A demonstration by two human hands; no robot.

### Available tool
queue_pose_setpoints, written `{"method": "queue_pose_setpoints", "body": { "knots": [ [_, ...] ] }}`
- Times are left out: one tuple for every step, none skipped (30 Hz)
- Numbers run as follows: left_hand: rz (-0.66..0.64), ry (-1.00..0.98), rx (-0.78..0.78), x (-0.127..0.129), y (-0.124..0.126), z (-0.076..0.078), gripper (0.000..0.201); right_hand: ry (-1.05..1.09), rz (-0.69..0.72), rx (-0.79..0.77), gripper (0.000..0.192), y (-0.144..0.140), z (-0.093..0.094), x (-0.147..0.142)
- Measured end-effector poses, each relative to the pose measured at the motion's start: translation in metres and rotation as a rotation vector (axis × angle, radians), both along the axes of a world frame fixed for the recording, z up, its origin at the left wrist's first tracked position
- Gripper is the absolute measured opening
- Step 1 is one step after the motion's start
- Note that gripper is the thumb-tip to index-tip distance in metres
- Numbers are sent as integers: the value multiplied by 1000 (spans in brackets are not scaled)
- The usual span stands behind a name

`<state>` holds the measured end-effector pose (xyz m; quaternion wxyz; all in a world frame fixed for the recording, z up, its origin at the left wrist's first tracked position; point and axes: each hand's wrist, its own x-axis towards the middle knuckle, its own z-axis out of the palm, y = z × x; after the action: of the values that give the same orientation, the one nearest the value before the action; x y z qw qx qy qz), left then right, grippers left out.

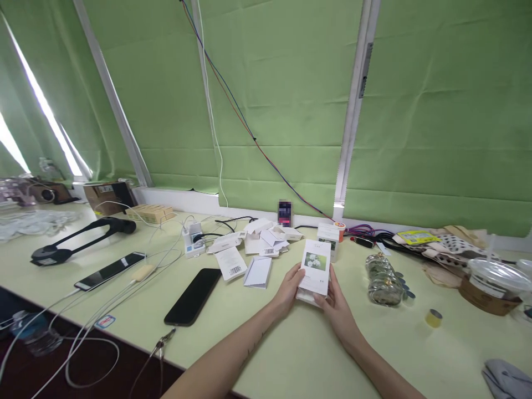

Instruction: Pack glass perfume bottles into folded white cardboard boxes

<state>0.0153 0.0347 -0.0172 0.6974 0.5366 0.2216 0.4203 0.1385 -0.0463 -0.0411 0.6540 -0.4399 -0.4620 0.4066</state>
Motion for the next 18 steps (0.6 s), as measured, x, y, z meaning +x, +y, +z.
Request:
{"method": "queue_pose_setpoints", "body": {
  "knots": [
    [5,12,45,0,0,0,44,-5,39,5,94,1,1,1],
    [10,26,84,-1,0,1,47,-15,70,3,95,3,2,3],
    [18,39,109,-1,-1,2,50,-32,93,-3,94,5,3,5],
    [30,49,116,-2,-2,2,56,-53,114,-10,92,7,4,8],
    [41,58,111,-3,-2,3,63,-80,128,-17,88,9,4,11],
    [49,68,107,-4,-3,4,69,-116,127,-21,83,11,4,15],
    [58,81,116,-4,-3,5,74,-169,108,-15,78,13,3,18],
    [72,96,145,-5,-3,6,73,-239,69,3,73,14,1,22],
    [92,114,192,-5,-3,6,69,-324,22,27,68,15,0,26],
    [113,133,244,-5,-2,6,62,-413,-24,46,63,15,-2,30],
    [126,150,291,-5,-1,6,56,-495,-65,56,58,14,-3,33],
    [123,165,323,-4,1,5,51,-559,-95,53,54,13,-4,36],
    [103,177,339,-4,2,4,49,-599,-115,41,50,12,-4,39],
    [71,188,343,-4,4,3,51,-619,-133,25,47,10,-4,41],
    [36,196,340,-3,5,2,58,-631,-151,16,45,9,-3,42],
    [5,201,336,-4,5,2,68,-640,-172,17,44,8,-2,43],
    [-23,200,332,-4,6,2,78,-649,-193,22,43,7,-1,44],
    [-49,197,331,-5,6,3,84,-659,-212,25,42,6,0,44]
  ]
}}
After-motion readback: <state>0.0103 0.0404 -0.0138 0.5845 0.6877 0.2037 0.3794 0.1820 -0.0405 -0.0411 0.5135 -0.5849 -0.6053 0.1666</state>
